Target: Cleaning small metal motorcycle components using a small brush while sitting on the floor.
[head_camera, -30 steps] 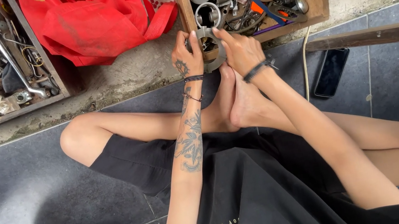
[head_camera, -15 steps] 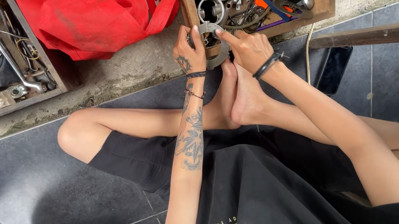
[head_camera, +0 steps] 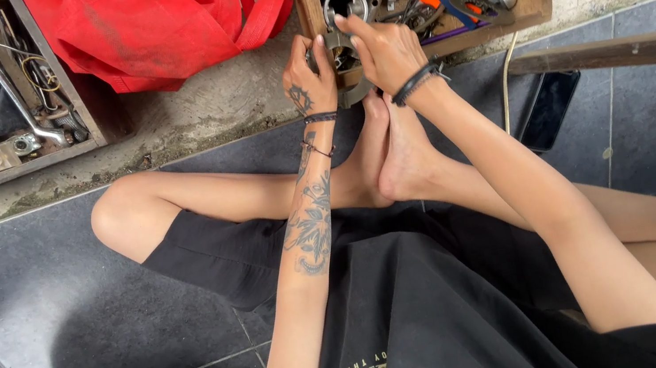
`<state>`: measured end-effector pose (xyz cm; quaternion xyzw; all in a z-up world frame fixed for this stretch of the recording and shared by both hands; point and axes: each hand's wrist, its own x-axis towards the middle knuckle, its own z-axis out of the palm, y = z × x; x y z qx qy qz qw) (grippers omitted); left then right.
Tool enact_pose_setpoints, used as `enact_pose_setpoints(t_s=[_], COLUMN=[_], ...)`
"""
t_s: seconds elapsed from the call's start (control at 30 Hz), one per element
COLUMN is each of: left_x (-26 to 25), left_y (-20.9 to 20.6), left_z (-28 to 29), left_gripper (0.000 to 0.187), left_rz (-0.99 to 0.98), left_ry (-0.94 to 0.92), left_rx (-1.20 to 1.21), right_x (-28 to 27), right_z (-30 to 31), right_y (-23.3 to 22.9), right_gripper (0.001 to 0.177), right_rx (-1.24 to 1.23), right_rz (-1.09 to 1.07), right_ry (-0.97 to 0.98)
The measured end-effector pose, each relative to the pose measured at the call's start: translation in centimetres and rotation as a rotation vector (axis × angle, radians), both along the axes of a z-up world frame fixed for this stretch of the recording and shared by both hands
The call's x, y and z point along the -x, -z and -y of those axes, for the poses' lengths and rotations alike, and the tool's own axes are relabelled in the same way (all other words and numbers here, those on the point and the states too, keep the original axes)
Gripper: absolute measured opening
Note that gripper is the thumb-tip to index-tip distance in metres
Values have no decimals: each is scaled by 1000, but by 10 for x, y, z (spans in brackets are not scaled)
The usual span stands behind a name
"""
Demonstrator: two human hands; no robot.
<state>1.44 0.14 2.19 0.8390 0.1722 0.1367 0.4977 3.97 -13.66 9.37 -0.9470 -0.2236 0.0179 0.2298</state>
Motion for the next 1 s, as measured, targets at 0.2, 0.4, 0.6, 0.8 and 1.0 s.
enact_pose_setpoints(t_s=[0.2, 0.4, 0.6, 0.8, 1.0], left_x=[-2, 1, -2, 3, 21], left_y=[2, 9, 9, 17, 52], left_z=[-1, -1, -1, -3, -12], left_gripper=[39, 38, 38, 40, 42], left_rz=[66, 30, 57, 43, 95], left_ry=[-3, 2, 3, 13, 16], left_rx=[14, -6, 9, 62, 302], right_x=[26, 7, 38, 58, 43], right_z=[30, 9, 32, 51, 84], right_y=[14, 15, 11, -30, -35], right_gripper=[29, 33, 28, 27, 38], right_rx=[-19, -49, 46, 266, -292], right_rz=[-64, -57, -131, -342, -485], right_ry=[47, 80, 121, 74, 284])
